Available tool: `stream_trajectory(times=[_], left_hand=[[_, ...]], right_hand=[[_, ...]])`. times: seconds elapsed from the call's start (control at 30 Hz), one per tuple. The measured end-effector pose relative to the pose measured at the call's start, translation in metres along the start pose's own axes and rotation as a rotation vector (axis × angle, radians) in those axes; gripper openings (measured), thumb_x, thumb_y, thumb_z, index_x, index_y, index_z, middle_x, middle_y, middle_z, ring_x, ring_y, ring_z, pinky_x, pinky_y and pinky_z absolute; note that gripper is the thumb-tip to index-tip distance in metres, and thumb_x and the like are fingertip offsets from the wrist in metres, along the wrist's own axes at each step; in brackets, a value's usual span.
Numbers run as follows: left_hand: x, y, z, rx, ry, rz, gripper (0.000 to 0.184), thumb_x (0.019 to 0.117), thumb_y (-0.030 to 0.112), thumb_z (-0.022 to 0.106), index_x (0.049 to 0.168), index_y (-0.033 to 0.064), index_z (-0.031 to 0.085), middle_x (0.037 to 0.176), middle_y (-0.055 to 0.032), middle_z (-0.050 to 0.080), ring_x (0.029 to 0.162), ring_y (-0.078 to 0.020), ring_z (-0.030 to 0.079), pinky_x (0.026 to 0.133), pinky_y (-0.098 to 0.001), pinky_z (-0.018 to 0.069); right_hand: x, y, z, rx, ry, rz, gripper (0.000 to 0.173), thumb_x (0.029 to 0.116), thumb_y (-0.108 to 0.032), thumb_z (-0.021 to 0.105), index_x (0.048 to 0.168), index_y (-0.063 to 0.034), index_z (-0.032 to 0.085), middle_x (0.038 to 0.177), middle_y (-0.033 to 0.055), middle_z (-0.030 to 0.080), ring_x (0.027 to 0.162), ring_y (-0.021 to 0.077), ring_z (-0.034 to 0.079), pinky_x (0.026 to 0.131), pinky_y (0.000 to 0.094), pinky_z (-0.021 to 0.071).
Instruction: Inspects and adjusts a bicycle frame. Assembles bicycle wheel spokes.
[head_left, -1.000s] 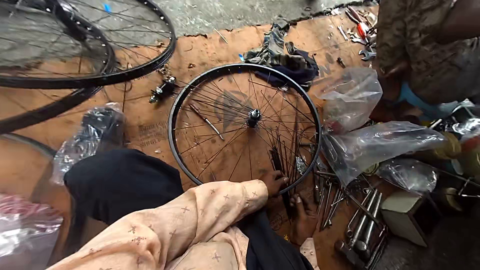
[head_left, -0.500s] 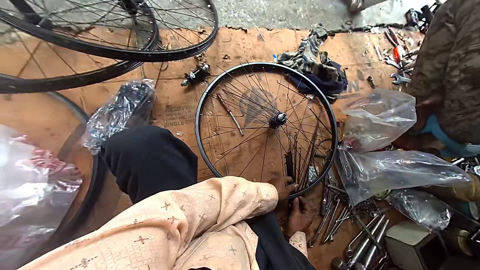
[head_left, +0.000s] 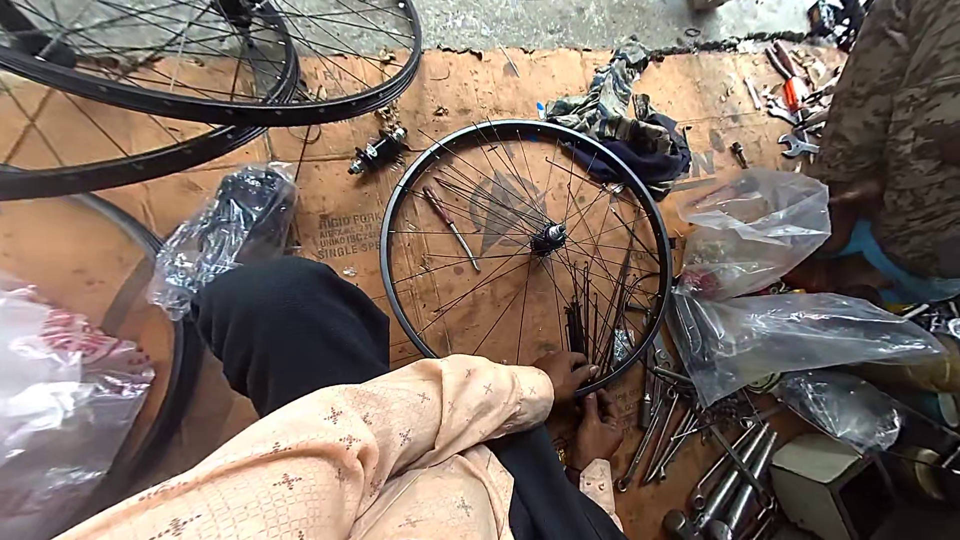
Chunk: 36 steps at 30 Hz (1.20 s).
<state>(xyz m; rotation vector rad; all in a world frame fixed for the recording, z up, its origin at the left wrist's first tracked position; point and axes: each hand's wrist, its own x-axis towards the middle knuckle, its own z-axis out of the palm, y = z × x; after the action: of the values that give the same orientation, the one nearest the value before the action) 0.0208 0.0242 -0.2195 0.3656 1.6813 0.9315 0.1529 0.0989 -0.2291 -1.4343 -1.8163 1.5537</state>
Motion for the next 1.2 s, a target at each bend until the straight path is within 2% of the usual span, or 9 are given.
stream_trajectory(times=[0.3,0.43,0.6,0.7,0.83,0.93,1.07,1.13,1.2], left_hand=[[0.001,-0.001,0.002,0.022,0.014,-0.024,0.050,0.1079,0.052,0.042,0.119,0.0120,0.070,0.111,-0.0166,0.072,0.109,-0.0337,0.068,0.097,-0.0599,0.0502],[0.000,0.002,0.001,0.003,0.013,-0.031,0.049,0.1079,0.051,0.044,0.119,0.0116,0.070,0.110,-0.0169,0.072,0.107,-0.0335,0.068,0.096,-0.0596,0.0501],[-0.001,0.005,-0.002,0.000,0.001,-0.012,0.049,0.1079,0.051,0.044,0.117,0.0113,0.070,0.110,-0.0162,0.071,0.107,-0.0329,0.067,0.096,-0.0588,0.0500],[-0.002,0.006,-0.004,-0.006,0.002,-0.012,0.049,0.1074,0.052,0.044,0.117,0.0119,0.070,0.109,-0.0158,0.071,0.106,-0.0323,0.068,0.096,-0.0586,0.0500],[-0.004,0.008,-0.004,-0.047,-0.008,-0.018,0.049,0.1073,0.052,0.045,0.116,0.0108,0.070,0.108,-0.0165,0.071,0.105,-0.0326,0.067,0.095,-0.0593,0.0499],[-0.003,0.009,-0.004,-0.061,-0.011,-0.004,0.049,0.1075,0.051,0.045,0.113,0.0095,0.071,0.106,-0.0163,0.071,0.102,-0.0319,0.068,0.093,-0.0586,0.0506],[-0.004,0.009,-0.004,-0.054,-0.007,-0.010,0.049,0.1072,0.052,0.046,0.113,0.0096,0.070,0.105,-0.0160,0.071,0.101,-0.0317,0.068,0.092,-0.0580,0.0511],[-0.004,0.010,-0.004,-0.054,-0.007,-0.014,0.048,0.1068,0.052,0.046,0.114,0.0102,0.070,0.105,-0.0156,0.071,0.101,-0.0312,0.068,0.092,-0.0575,0.0514],[-0.004,0.009,-0.004,-0.062,-0.003,-0.026,0.049,0.1062,0.053,0.047,0.117,0.0107,0.069,0.107,-0.0152,0.071,0.102,-0.0308,0.068,0.093,-0.0569,0.0516]], right_hand=[[0.008,0.003,-0.002,-0.002,-0.002,-0.071,0.014,0.0888,0.009,0.071,0.103,0.0077,0.068,0.087,0.0125,0.072,0.073,0.0145,0.070,0.070,0.0284,0.0628],[0.007,0.002,-0.004,0.032,-0.042,-0.116,0.014,0.0875,0.010,0.069,0.101,0.0077,0.068,0.087,0.0105,0.073,0.076,0.0118,0.071,0.073,0.0254,0.0620],[0.002,0.001,-0.001,0.015,-0.029,-0.221,0.014,0.0901,0.004,0.066,0.104,0.0088,0.067,0.089,0.0088,0.072,0.079,0.0078,0.071,0.076,0.0220,0.0614],[0.000,0.002,-0.001,0.072,-0.060,-0.263,0.023,0.0876,0.009,0.064,0.110,0.0108,0.063,0.095,0.0099,0.072,0.082,0.0093,0.072,0.078,0.0228,0.0621],[0.003,0.008,0.001,0.075,-0.017,-0.332,0.020,0.0838,0.010,0.065,0.104,0.0096,0.065,0.087,0.0067,0.072,0.075,0.0064,0.070,0.072,0.0213,0.0618],[0.008,0.013,0.000,0.021,-0.003,-0.429,0.015,0.0870,0.003,0.065,0.100,0.0095,0.067,0.084,0.0050,0.072,0.073,0.0031,0.070,0.071,0.0188,0.0609],[0.009,0.013,-0.003,0.083,-0.053,-0.431,0.024,0.0860,0.004,0.065,0.109,0.0105,0.063,0.092,0.0068,0.072,0.079,0.0063,0.071,0.075,0.0215,0.0619],[0.009,0.013,-0.002,0.079,-0.046,-0.435,0.024,0.0823,0.006,0.065,0.106,0.0091,0.063,0.090,0.0058,0.071,0.077,0.0054,0.070,0.073,0.0205,0.0614],[0.010,0.014,-0.002,0.040,-0.023,-0.460,0.018,0.0835,0.005,0.066,0.101,0.0084,0.066,0.086,0.0042,0.071,0.074,0.0030,0.069,0.071,0.0183,0.0603]])
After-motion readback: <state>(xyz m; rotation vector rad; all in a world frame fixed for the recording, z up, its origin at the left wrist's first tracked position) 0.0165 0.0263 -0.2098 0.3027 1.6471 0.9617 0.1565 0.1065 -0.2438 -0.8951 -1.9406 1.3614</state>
